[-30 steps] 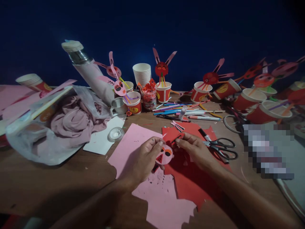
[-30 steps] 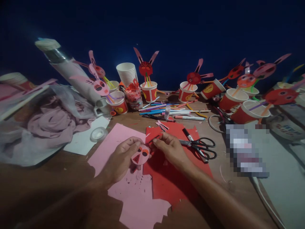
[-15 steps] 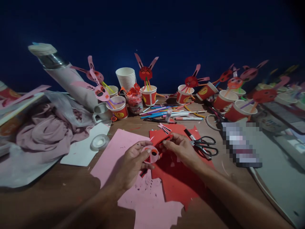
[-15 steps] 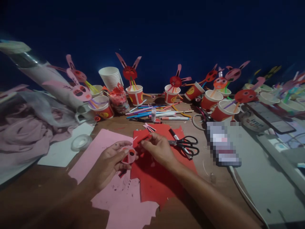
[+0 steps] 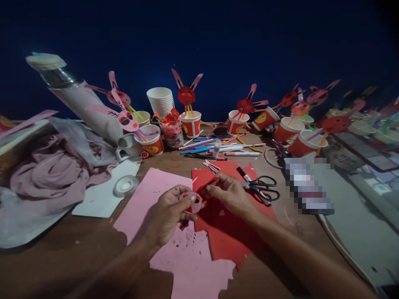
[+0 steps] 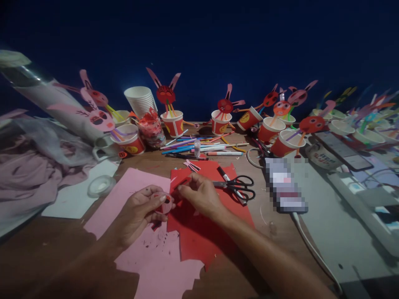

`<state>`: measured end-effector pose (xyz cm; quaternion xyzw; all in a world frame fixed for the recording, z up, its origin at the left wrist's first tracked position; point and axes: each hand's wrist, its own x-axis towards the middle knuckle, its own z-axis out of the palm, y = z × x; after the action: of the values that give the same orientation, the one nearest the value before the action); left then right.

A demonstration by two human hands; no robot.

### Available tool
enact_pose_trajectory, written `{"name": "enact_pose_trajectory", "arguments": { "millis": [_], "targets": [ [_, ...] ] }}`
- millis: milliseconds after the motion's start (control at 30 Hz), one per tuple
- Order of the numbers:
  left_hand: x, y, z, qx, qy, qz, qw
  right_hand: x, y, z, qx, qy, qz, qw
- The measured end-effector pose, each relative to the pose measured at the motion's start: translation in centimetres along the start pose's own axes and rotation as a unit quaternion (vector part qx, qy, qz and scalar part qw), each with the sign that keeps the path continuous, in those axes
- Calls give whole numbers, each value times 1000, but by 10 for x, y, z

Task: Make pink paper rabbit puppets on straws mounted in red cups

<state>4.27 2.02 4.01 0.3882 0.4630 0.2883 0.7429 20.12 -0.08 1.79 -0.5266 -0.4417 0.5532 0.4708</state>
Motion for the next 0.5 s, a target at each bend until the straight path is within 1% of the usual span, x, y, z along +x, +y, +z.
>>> {"name": "enact_pose_trajectory", "arguments": {
  "millis": [233, 400, 500],
  "targets": [
    [0, 0, 0, 9, 3, -6, 1000, -1, -2, 0, -12, 14, 2, 1000],
    [0, -1, 1, 21, 1, -34, 999, 0, -2, 1, 31, 2, -1, 1000],
    [1, -3, 0, 25, -10, -43, 999, 1, -3, 2, 49, -2, 4, 999]
  ]
}}
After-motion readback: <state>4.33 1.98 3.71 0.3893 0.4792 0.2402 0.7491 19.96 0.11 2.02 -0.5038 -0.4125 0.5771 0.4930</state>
